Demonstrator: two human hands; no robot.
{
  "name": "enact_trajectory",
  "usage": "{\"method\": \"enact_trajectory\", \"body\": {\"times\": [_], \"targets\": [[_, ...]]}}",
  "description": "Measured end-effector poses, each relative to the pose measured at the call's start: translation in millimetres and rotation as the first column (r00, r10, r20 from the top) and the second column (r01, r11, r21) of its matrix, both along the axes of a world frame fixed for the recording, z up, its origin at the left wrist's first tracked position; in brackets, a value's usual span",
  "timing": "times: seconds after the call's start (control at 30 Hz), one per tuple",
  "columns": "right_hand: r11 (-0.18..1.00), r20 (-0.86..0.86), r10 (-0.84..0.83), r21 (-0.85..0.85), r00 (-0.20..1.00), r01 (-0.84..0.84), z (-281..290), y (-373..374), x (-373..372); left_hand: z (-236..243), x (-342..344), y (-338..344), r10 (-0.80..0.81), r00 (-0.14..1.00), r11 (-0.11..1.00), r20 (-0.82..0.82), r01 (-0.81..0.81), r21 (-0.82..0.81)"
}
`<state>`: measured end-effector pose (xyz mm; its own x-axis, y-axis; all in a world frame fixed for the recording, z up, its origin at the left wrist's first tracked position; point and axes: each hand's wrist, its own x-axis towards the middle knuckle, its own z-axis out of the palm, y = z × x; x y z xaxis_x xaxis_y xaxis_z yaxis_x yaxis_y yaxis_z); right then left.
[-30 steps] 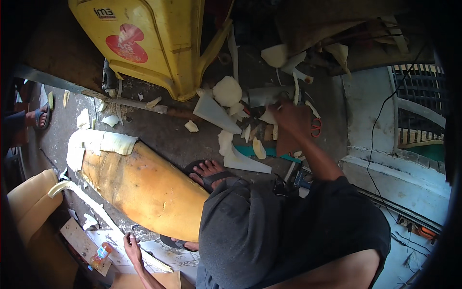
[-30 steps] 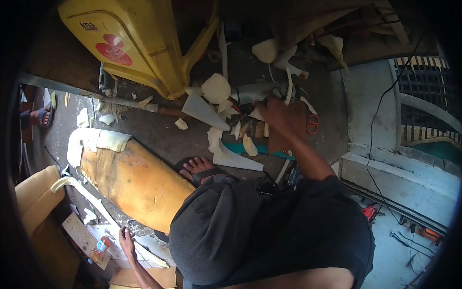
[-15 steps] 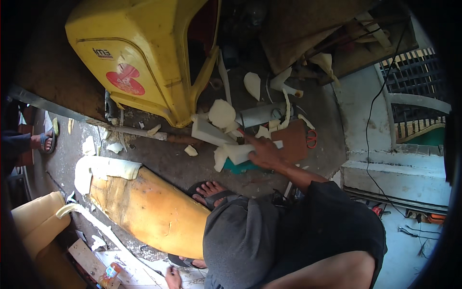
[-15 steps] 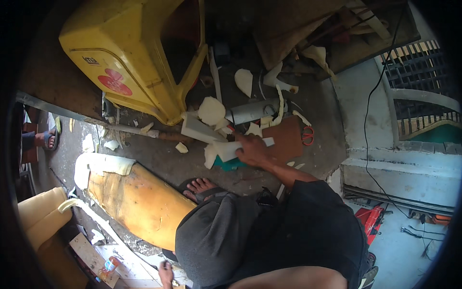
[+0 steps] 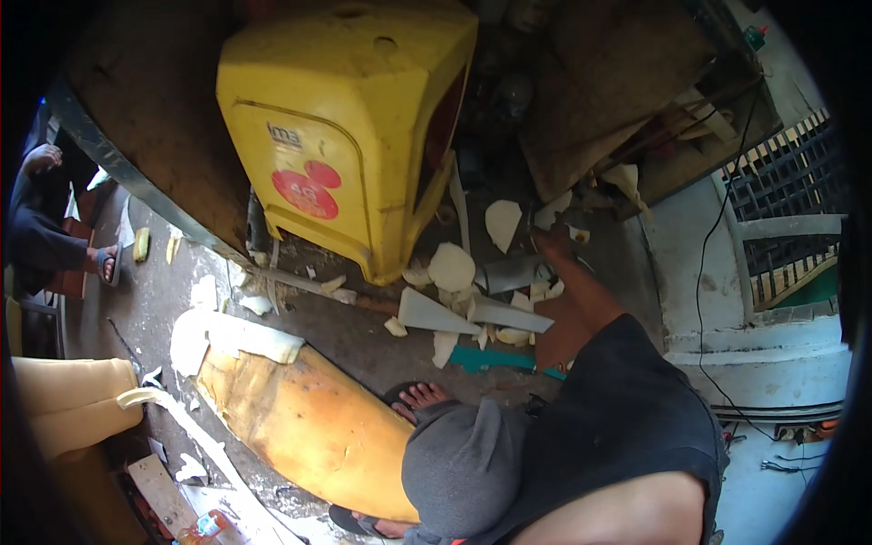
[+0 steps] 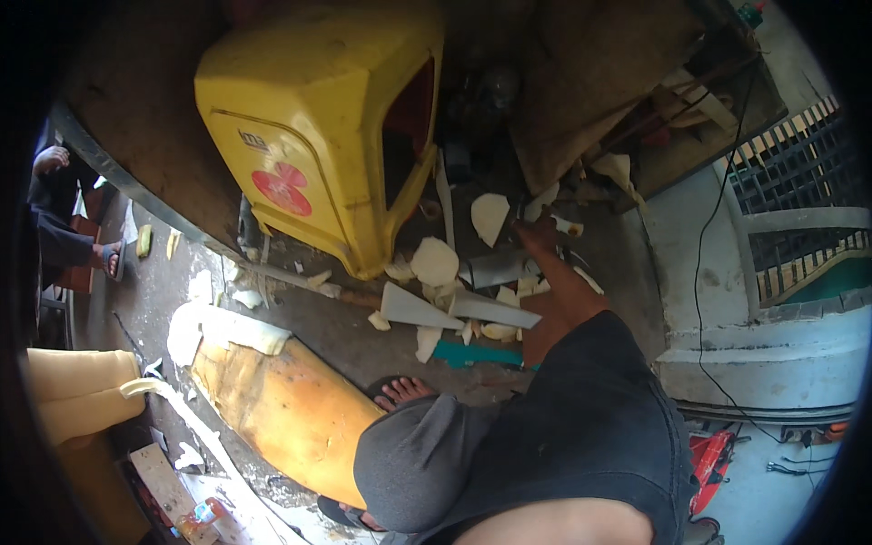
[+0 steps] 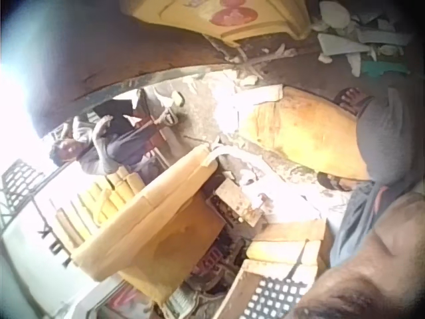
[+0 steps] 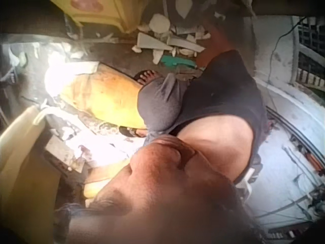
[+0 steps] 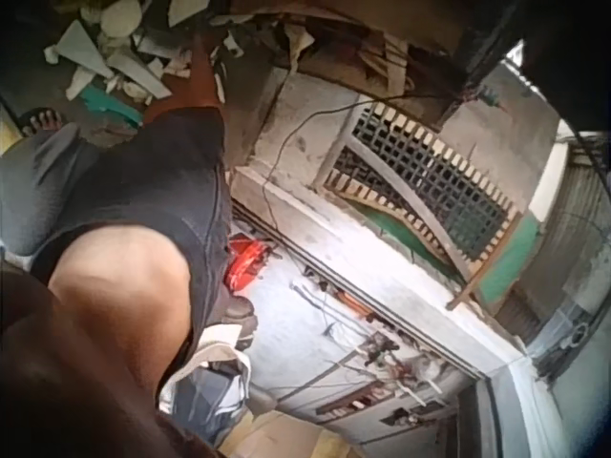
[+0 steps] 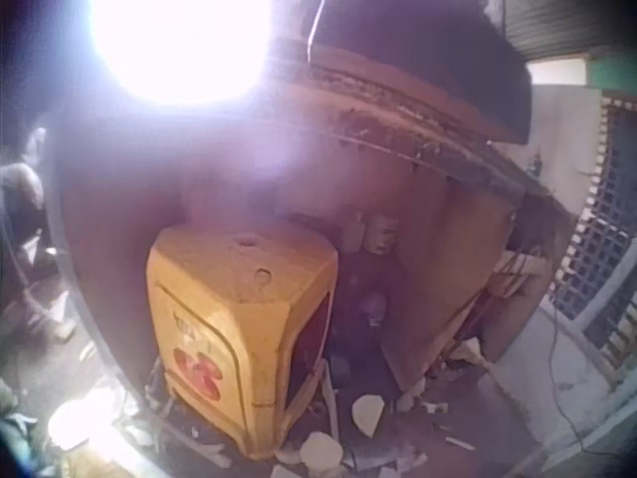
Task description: The person applies glue from a bottle to a large yellow foam cushion and attaches strips of white foam padding to its edges. The person smooths the padding onto the cushion and continues applying glue and padding to different sections.
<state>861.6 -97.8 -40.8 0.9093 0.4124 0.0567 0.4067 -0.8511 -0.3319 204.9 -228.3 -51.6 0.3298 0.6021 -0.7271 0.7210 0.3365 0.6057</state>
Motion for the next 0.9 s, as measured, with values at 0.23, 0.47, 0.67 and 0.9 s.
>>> {"method": "enact_trajectory", "body": {"times": [0.23, 0.47, 0.67, 0.9], "targets": [[0.969, 0.041, -0.094, -0.225, 0.995, 0.101, -39.7, -2.3, 39.0, 14.5, 99.8, -13.3, 0.039, 0.985, 0.995, 0.17, -0.023, -0.095], [0.901, -0.041, 0.014, -0.433, 0.999, -0.03, -23.3, -24.9, 8.8, 32.3, 180.9, -16.9, 0.189, 0.943, 0.972, 0.274, -0.14, -0.191], [0.786, -0.148, 0.143, -0.583, 0.978, -0.204, -5.4, -22.4, -2.2, 45.7, 227.6, -12.6, 0.297, 0.899, 0.944, 0.321, -0.228, -0.237], [0.492, -0.409, 0.291, -0.711, 0.865, -0.502, 27.5, 13.6, -7.8, 55.2, 256.0, 0.0, 0.324, 0.871, 0.933, 0.368, -0.23, -0.276]]}}
